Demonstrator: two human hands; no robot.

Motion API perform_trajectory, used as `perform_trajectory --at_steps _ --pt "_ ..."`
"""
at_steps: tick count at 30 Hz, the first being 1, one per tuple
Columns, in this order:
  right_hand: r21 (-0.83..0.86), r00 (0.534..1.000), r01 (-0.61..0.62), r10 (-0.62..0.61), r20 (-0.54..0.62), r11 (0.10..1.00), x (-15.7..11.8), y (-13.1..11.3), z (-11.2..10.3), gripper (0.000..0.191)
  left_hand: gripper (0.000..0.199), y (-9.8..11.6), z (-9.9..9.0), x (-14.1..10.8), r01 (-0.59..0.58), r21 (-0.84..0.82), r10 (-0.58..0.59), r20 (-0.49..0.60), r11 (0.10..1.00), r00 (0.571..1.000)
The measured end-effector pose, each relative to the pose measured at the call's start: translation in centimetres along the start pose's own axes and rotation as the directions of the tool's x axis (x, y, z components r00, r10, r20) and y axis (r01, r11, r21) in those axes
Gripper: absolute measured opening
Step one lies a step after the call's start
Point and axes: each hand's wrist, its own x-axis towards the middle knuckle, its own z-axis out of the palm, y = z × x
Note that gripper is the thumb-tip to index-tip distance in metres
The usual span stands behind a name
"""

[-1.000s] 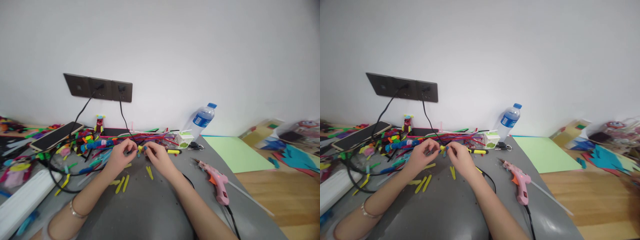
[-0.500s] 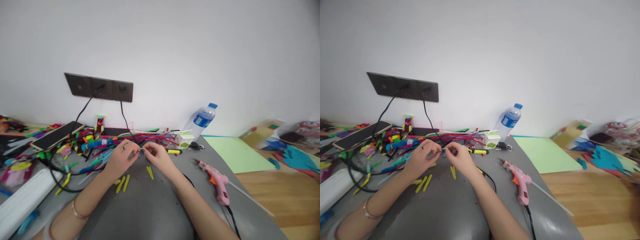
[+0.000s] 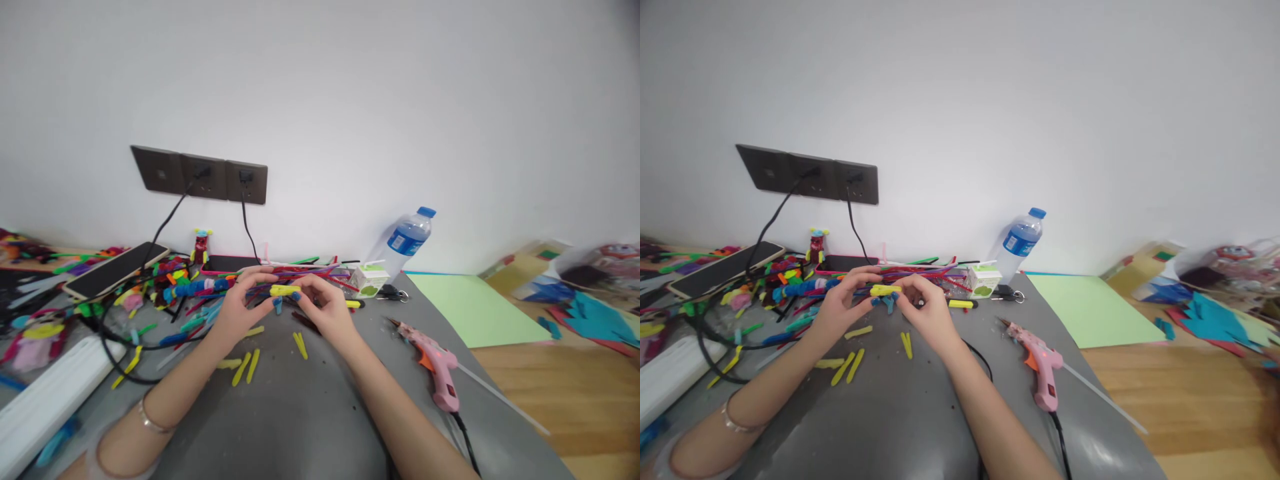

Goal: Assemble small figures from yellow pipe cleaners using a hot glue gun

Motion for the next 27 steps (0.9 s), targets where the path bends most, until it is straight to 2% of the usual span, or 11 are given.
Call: perform_trajectory --at_steps 5,16,27 --pt "0.005 0.995 0.104 -0.104 -0.003 0.995 0.01 -0.20 -0.15 0.011 0.019 0.25 0.27 -0.14 -0.014 -0.108 0.014 0.001 0.994 1.000" --pt "-0.012 0.990 0.137 -0.136 0.032 0.991 0.11 0.05 -0.53 0.013 0.019 0.51 0.44 -0.17 -0.054 -0.219 0.045 -0.049 0.974 0.998" --pt "-0.012 0.992 0.121 -0.121 0.027 0.993 0.16 0.01 -0.60 0.016 0.009 0.53 0.32 -0.31 -0.043 -0.211 0.033 -0.049 0.977 0.998"
